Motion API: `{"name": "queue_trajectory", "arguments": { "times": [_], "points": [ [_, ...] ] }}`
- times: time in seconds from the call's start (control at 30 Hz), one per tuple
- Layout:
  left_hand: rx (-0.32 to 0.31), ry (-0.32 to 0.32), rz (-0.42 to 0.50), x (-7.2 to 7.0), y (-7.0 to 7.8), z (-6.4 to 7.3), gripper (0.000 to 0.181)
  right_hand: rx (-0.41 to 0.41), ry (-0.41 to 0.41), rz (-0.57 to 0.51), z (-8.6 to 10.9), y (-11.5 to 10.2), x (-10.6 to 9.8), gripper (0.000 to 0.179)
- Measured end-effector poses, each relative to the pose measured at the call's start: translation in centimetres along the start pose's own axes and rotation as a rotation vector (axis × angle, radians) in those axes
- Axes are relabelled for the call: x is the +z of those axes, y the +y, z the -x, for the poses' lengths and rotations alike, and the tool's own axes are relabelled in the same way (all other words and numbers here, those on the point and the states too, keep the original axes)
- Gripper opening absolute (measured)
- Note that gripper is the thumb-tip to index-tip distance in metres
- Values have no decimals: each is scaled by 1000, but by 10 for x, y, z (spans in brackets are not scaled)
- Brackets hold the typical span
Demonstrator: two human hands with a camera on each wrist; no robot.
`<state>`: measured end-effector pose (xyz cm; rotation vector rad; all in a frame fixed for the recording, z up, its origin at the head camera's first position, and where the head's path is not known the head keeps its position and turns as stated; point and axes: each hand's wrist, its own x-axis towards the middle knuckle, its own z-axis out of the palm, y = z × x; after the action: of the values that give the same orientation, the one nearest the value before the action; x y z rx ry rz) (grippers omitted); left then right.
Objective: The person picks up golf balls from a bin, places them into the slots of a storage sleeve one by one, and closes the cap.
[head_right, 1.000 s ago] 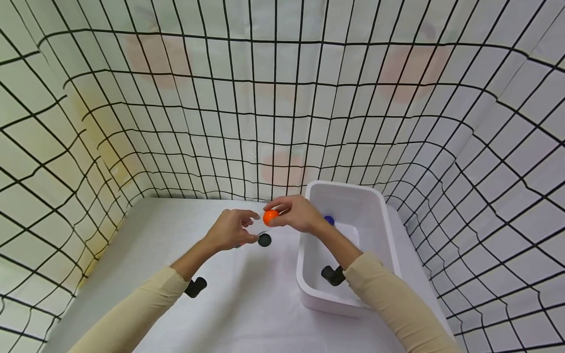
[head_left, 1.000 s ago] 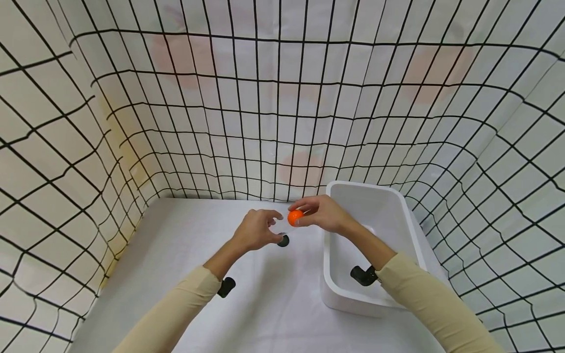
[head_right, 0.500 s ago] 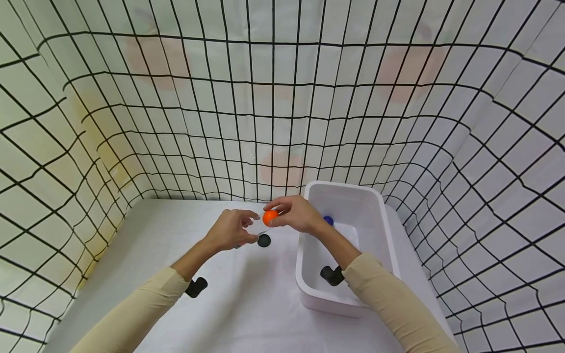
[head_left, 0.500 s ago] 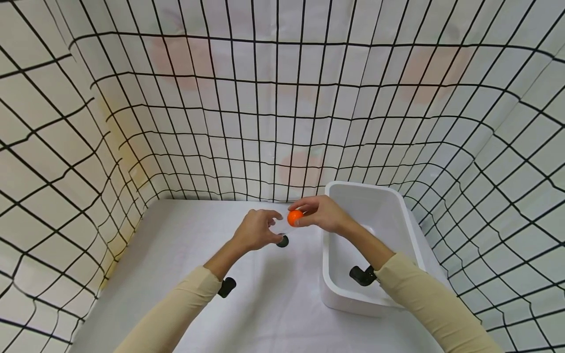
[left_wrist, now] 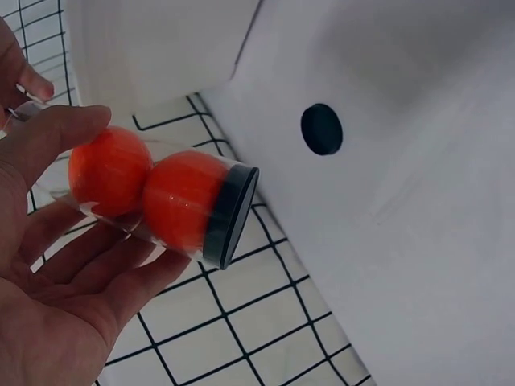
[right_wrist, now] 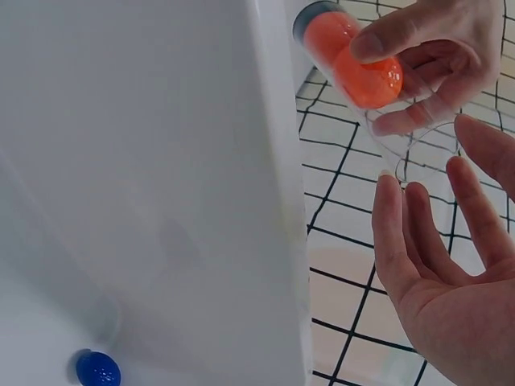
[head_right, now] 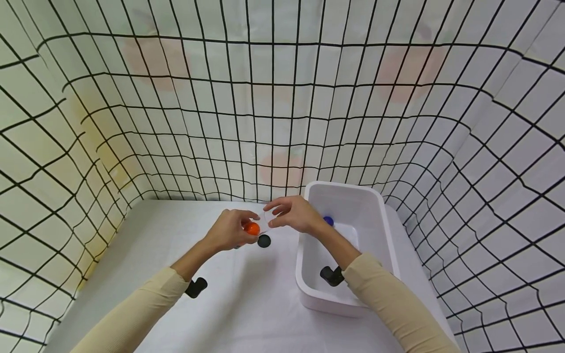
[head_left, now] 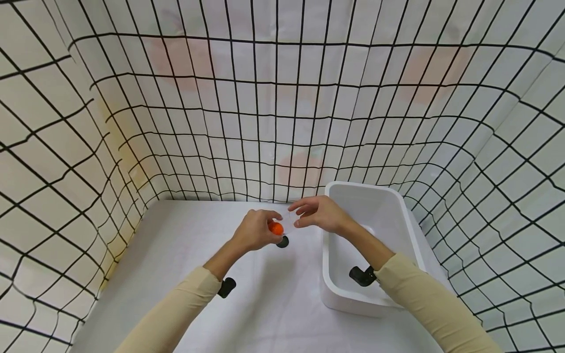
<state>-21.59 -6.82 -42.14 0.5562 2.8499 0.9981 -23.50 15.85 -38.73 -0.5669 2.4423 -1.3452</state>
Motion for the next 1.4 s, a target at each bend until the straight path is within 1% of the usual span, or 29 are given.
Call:
{"name": "queue_trajectory", "arguments": {
  "times": [0.17,0.3,0.37,0.57,0.73,0.9,1.0,1.1,1.23,1.4],
  "points": [
    [-8,4,-10,0,-4,1,42,-7,25,43,-2,4,-9,38],
    [-17,11,-5,-1,-9,3,42,37,87,59,-2,11,-27,42],
    [-18,18,-1,-2,-12,4,41,76,120,51,-2,17,-37,44],
    [-22,34,2,-5,-19,9,41,170,204,33,-3,49,-62,42],
    [-25,43,0,-7,-24,10,40,223,238,-16,-5,82,-75,45],
    [-40,42,-3,-7,-27,12,40,287,246,-15,-8,114,-75,49],
    [-47,40,-4,-7,-29,12,40,333,254,-15,-9,130,-71,49],
    [-49,42,-3,-7,-31,12,40,376,262,-40,-12,145,-66,49],
    [-56,39,-1,-5,-33,13,41,415,264,-50,-14,162,-61,50],
    [-76,35,-1,-4,-37,14,42,460,264,-8,-14,178,-56,51]
  ]
}}
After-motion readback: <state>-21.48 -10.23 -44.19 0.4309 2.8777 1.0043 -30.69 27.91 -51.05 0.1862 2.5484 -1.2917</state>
